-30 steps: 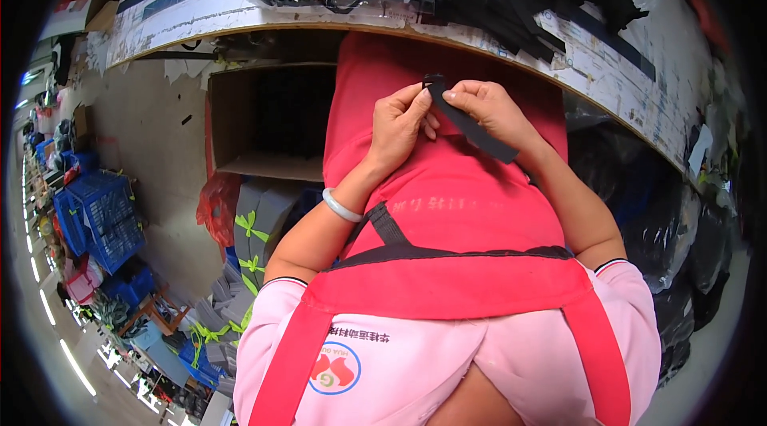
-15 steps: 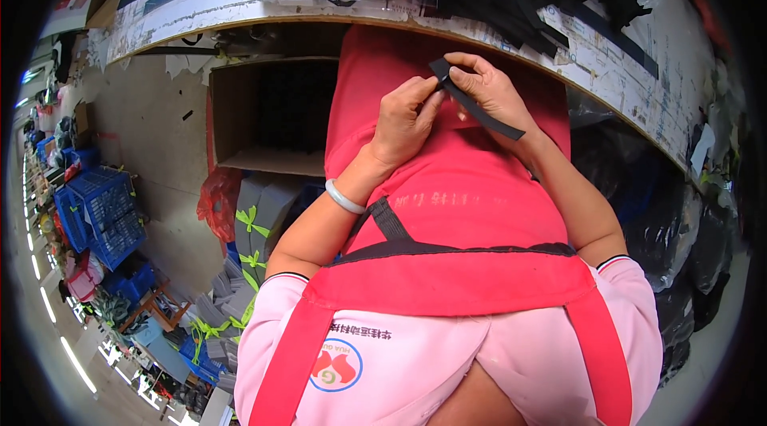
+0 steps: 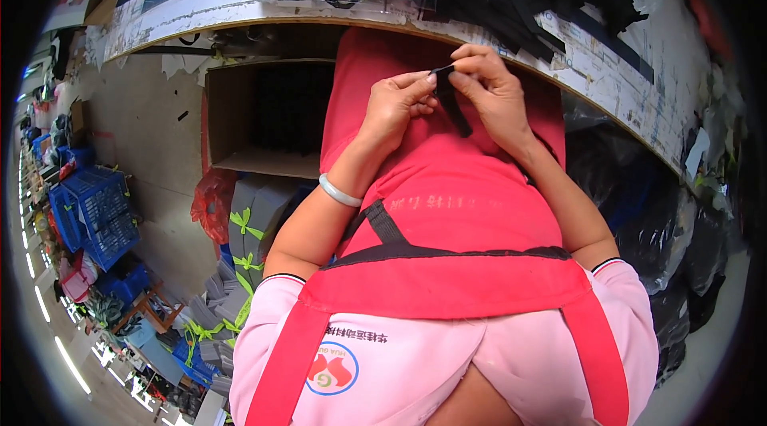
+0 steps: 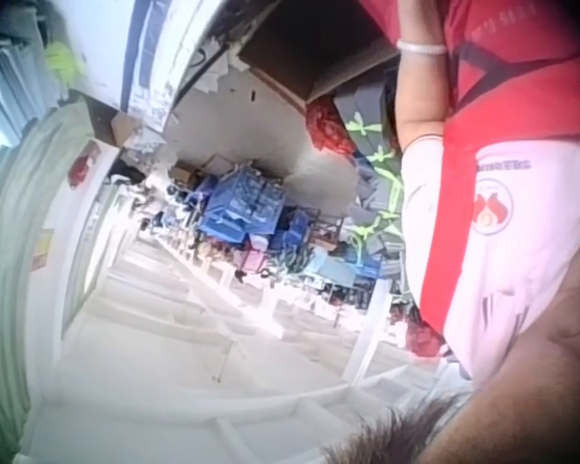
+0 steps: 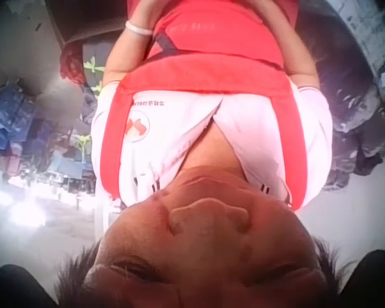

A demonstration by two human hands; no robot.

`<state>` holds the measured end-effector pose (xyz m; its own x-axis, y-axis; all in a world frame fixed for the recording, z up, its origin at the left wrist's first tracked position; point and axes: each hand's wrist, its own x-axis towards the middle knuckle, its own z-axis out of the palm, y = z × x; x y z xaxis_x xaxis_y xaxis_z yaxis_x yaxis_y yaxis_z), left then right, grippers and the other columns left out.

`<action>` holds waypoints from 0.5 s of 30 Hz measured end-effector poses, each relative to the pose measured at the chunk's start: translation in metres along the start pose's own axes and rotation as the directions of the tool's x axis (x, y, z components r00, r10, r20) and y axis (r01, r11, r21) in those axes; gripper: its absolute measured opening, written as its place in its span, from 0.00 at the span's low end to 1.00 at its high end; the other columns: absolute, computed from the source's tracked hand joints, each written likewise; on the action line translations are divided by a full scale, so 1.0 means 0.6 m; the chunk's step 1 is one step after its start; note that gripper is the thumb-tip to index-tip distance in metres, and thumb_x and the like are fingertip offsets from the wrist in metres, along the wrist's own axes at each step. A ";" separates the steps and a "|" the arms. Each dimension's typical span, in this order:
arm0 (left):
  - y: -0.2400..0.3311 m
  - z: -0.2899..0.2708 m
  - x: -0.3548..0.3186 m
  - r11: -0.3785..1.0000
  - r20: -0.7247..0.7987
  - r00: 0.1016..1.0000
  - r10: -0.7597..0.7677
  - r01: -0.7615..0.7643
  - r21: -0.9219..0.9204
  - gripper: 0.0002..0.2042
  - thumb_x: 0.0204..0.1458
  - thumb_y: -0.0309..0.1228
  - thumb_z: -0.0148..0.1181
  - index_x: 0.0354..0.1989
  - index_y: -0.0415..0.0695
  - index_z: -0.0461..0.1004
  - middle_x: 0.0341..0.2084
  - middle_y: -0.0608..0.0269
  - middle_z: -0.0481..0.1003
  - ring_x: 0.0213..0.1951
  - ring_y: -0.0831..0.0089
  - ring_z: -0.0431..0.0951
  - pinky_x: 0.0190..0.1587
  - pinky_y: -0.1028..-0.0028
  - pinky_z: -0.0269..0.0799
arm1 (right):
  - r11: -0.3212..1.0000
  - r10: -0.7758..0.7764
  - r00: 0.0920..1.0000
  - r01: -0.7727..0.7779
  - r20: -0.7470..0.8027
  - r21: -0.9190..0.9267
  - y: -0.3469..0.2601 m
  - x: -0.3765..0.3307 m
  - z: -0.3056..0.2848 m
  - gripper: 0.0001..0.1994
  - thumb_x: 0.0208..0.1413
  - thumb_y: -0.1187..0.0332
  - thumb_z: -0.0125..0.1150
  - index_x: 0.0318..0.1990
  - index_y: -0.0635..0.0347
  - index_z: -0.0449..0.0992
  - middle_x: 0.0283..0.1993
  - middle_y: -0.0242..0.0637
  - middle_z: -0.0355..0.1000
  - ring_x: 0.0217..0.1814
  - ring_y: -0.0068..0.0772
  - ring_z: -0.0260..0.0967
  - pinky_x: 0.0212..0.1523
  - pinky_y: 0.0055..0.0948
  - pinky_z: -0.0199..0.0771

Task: Attaching plastic buckles to black nylon straps.

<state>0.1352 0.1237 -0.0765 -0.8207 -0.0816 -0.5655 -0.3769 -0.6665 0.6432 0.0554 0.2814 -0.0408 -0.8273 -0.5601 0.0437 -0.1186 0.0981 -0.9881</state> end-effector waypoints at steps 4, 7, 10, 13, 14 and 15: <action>0.000 0.014 -0.009 0.987 -0.044 0.988 0.145 -0.141 0.077 0.12 0.55 0.28 0.61 0.44 0.33 0.76 0.30 0.60 0.78 0.27 0.77 0.78 0.30 0.81 0.76 | 0.973 0.085 0.995 -0.093 0.047 0.213 -0.045 0.010 -0.010 0.04 0.59 0.72 0.58 0.39 0.61 0.73 0.36 0.28 0.70 0.30 0.14 0.63 0.29 0.14 0.63; -0.004 0.017 -0.010 0.974 -0.074 0.971 0.227 -0.227 0.009 0.12 0.55 0.28 0.61 0.43 0.32 0.76 0.31 0.59 0.78 0.27 0.76 0.79 0.30 0.80 0.78 | 0.921 0.315 0.936 -0.342 0.161 0.189 -0.044 0.004 -0.013 0.05 0.61 0.69 0.56 0.38 0.60 0.73 0.26 0.26 0.69 0.22 0.13 0.64 0.21 0.14 0.62; -0.005 0.017 -0.010 0.953 -0.101 0.948 0.302 -0.301 0.028 0.11 0.55 0.27 0.62 0.42 0.33 0.77 0.32 0.59 0.78 0.28 0.77 0.78 0.31 0.80 0.77 | 0.881 0.425 0.876 -0.458 0.229 0.116 -0.042 -0.005 -0.018 0.07 0.61 0.67 0.56 0.35 0.61 0.72 0.21 0.26 0.68 0.18 0.12 0.63 0.16 0.15 0.61; -0.009 0.017 -0.012 0.939 -0.092 0.941 0.325 -0.309 0.153 0.10 0.55 0.27 0.62 0.43 0.34 0.77 0.32 0.61 0.78 0.29 0.79 0.78 0.33 0.80 0.77 | 0.806 0.577 0.758 -0.588 0.303 -0.065 -0.042 -0.007 -0.020 0.10 0.59 0.65 0.58 0.33 0.63 0.73 0.20 0.28 0.68 0.17 0.14 0.64 0.16 0.16 0.62; -0.012 0.016 -0.011 0.923 -0.067 0.930 0.362 -0.347 0.165 0.10 0.55 0.26 0.61 0.43 0.35 0.77 0.32 0.63 0.78 0.30 0.80 0.77 0.33 0.81 0.77 | 0.805 0.579 0.759 -0.589 0.299 -0.063 -0.034 -0.007 -0.020 0.10 0.59 0.65 0.58 0.33 0.63 0.73 0.20 0.28 0.68 0.17 0.14 0.64 0.16 0.16 0.62; -0.011 0.017 -0.011 0.906 -0.042 0.917 0.398 -0.385 0.177 0.09 0.55 0.25 0.61 0.43 0.35 0.77 0.32 0.65 0.77 0.31 0.80 0.77 0.34 0.81 0.76 | 0.806 0.577 0.768 -0.590 0.276 -0.045 -0.026 -0.006 -0.022 0.10 0.59 0.65 0.58 0.33 0.63 0.73 0.20 0.29 0.69 0.18 0.15 0.65 0.17 0.16 0.63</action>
<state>0.1389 0.1364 -0.0717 -0.8840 -0.3712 -0.2841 -0.1013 -0.4413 0.8916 0.0530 0.2926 -0.0237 -0.5527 -0.6007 -0.5777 0.3677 0.4463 -0.8159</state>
